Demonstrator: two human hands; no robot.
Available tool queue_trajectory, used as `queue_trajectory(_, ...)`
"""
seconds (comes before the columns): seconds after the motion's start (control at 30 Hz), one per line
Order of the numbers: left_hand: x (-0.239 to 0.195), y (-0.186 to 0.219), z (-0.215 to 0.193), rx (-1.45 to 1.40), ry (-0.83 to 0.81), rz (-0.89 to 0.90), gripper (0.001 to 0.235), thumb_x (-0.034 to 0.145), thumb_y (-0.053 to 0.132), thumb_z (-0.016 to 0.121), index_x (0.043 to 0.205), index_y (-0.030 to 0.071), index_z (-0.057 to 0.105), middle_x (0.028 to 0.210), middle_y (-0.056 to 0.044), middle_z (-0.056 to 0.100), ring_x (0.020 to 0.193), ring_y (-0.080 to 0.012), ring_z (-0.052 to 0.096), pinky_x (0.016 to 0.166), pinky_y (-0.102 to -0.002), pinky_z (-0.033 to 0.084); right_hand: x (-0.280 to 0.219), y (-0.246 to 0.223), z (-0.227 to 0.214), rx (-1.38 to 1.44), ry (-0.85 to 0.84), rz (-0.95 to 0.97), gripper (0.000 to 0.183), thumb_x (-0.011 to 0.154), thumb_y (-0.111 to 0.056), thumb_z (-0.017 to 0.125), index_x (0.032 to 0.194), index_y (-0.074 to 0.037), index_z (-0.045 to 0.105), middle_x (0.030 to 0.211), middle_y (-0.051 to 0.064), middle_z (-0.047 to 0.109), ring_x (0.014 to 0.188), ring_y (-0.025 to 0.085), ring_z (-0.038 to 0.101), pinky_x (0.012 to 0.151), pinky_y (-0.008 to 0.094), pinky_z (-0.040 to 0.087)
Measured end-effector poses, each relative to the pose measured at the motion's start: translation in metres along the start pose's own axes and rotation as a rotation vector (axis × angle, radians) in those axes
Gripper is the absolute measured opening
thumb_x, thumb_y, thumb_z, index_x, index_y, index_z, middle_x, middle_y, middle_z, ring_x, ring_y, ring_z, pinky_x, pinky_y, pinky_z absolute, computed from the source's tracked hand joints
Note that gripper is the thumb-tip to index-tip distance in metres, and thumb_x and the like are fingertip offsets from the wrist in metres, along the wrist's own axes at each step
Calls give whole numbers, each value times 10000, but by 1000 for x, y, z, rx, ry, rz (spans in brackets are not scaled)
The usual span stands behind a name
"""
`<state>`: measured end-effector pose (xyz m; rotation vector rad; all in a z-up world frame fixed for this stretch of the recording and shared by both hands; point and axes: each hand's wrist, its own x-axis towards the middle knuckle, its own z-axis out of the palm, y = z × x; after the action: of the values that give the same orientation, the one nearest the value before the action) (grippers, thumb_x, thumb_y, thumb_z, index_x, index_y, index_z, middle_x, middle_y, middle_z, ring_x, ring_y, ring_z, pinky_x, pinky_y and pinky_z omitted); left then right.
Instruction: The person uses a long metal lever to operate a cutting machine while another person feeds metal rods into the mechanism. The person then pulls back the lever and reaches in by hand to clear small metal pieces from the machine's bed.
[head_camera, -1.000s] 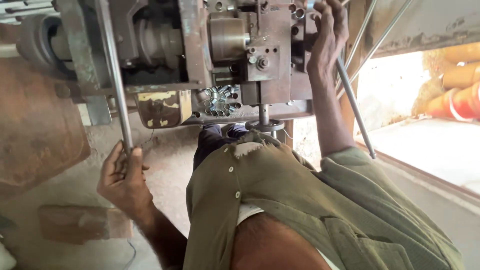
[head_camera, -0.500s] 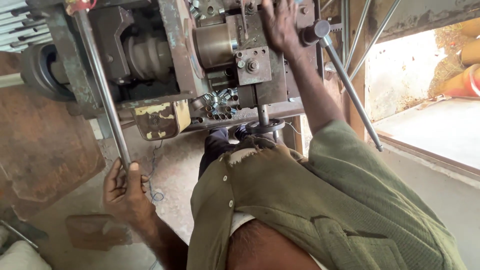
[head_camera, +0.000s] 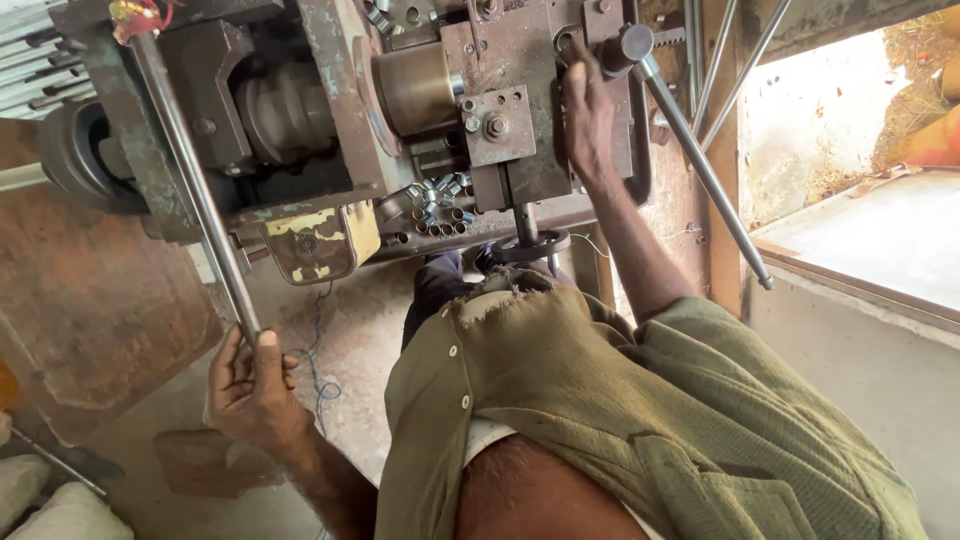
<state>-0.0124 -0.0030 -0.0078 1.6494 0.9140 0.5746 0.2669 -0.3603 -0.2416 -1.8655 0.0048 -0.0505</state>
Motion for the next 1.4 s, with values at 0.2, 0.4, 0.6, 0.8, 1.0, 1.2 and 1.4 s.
queue_trajectory(0.2, -1, 0, 3, 12, 20, 29, 335, 956, 45, 798, 1250, -76, 692, 950, -110, 745, 639, -80, 608, 536, -184, 414, 52, -30, 6, -55, 121, 151, 576, 1096, -448, 422, 1515, -67, 526, 992, 307, 660, 867, 465, 632, 829, 538, 561)
queue_trajectory(0.4, -2, 2, 3, 13, 27, 46, 330, 957, 52, 799, 1241, -81, 695, 930, -106, 741, 639, -79, 601, 538, -187, 407, 111, 1, 31, -409, -33, 72, 655, 1101, -516, 380, 1554, -50, 295, 1243, 342, 530, 871, 423, 654, 807, 523, 582)
queue_trajectory(0.6, 0, -2, 3, 14, 42, 44, 329, 953, 53, 803, 1237, -78, 701, 932, -106, 738, 649, -79, 614, 538, -181, 412, 81, 4, 43, -753, -21, -253, 783, 1107, -584, 337, 1593, -33, 65, 1494, 378, 399, 875, 380, 677, 786, 508, 602)
queue_trajectory(0.8, 2, -7, 0, 13, 35, 65, 331, 952, 37, 810, 1238, -85, 697, 943, -126, 743, 646, -94, 626, 524, -184, 414, 7, 8, 21, -394, -145, -47, 873, 1102, -676, 316, 1627, -46, 14, 1398, 403, 477, 685, 297, 741, 628, 457, 658)
queue_trajectory(1.0, 1, -4, 2, 5, 24, 80, 334, 949, 29, 809, 1239, -90, 696, 981, -139, 745, 647, -100, 625, 528, -189, 426, -8, 1, 6, -640, -196, 9, 803, 1090, -664, 375, 1592, -55, 226, 945, 262, 715, 754, 349, 723, 626, 485, 605)
queue_trajectory(1.2, -1, -1, 3, 8, 41, 66, 333, 944, 26, 806, 1238, -89, 701, 962, -130, 743, 640, -96, 618, 520, -192, 417, -10, -4, 5, -640, -52, -247, 666, 1177, -607, 372, 1496, -23, 399, 1259, 322, 668, 1127, 427, 689, 895, 531, 594)
queue_trajectory(1.4, 0, 0, 4, 19, 49, 70, 332, 941, 36, 818, 1232, -82, 709, 927, -128, 745, 638, -94, 621, 521, -190, 415, 3, -6, 5, -361, -218, 208, 732, 1095, -540, 339, 1565, 20, 299, 1182, 279, 684, 1053, 370, 697, 905, 549, 569)
